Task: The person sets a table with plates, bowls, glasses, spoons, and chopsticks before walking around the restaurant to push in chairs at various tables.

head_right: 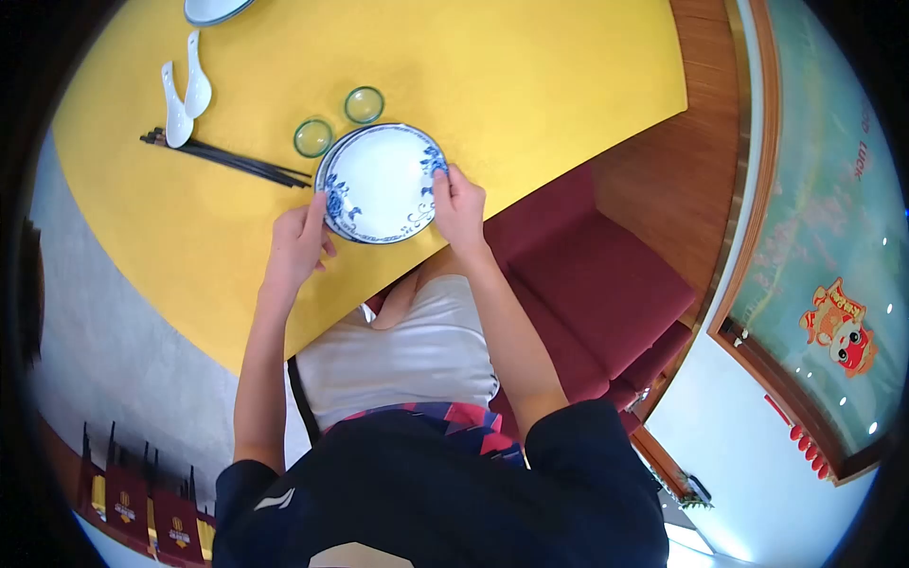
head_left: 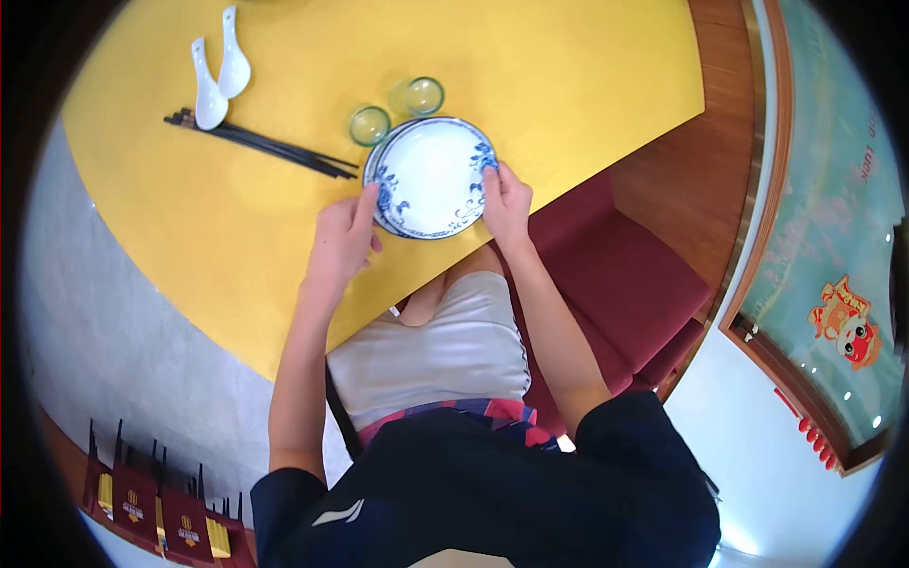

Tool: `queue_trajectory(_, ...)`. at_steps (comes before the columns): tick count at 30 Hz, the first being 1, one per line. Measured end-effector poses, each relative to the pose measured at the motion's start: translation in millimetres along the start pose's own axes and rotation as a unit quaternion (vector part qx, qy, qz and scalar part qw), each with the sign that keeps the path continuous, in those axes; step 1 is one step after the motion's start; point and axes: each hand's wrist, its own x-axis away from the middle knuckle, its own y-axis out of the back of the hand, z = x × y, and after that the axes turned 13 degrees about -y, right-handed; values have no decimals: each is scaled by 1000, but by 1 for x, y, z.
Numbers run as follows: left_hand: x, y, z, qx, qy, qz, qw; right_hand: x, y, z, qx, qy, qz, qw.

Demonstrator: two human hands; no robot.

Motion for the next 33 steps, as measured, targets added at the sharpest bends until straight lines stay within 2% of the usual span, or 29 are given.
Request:
queue_trajectory(1, 0, 0, 5, -8, 11, -3, 1000, 0, 7, 10, -3, 7, -6, 1000)
queue_trajectory(3, -1, -7, 8, -20, 17, -13, 1000, -3, 24, 26, 216, 98, 28, 971)
queue_trajectory(5, 3, -18, 6, -77, -32, -27, 996, -12, 36, 25, 201, 86, 49, 975)
queue_trajectory(7, 2, -21, 20, -96, -28, -36, 994, -21, 49, 24, 142, 165, 110, 970)
queue_trajectory(8, 4, -15, 25, -77, -21, -50, 995, -22, 50, 26, 95, 114, 167, 975)
queue_trajectory(9, 3, -14, 25, -60, -21, -64, 996, -26, 53, 19, 78, 101, 156, 979)
queue_trajectory(11, 1, -8, 34, -64, -31, -54, 996, -36, 59, 9, 30, 191, 191, 962)
queue_trajectory(12, 1, -5, 38, -48, -39, -57, 996, -38, 65, 7, 17, 184, 181, 966)
queue_trajectory(14, 1, 4, 38, -59, -39, -52, 996, -37, 73, 7, 44, 254, 139, 956)
queue_trajectory(17, 2, 2, 28, -80, -33, -60, 994, -52, 103, -14, -20, 198, 97, 975)
queue_trajectory(18, 0, 0, 24, -80, -19, -62, 995, -61, 124, -20, -28, 150, 98, 983)
queue_trajectory(19, 1, 0, 22, -79, -4, -66, 995, -70, 139, -26, -55, 97, 71, 991)
queue_trajectory(20, 0, 0, 22, -73, -2, -68, 995, -81, 154, -33, -52, 90, 7, 995)
queue_trajectory(22, -3, 14, 31, -90, 5, -42, 995, -108, 179, -43, -64, 25, -59, 996)
queue_trajectory(23, -3, 18, 32, -102, 15, -19, 995, -126, 188, -53, -34, 37, -98, 994)
queue_trajectory(25, -4, 14, 28, -84, 33, -42, 995, -157, 207, -63, -42, 23, -149, 988)
queue_trajectory(30, -5, 10, 20, -69, 29, -34, 997, -204, 240, -62, -99, -17, -156, 983)
queue_trajectory(32, -7, 7, 18, -79, 31, -35, 996, -211, 240, -65, -105, -61, -166, 979)
queue_trajectory(33, -6, 6, 18, -90, 39, -38, 994, -212, 243, -65, -40, -79, -171, 981)
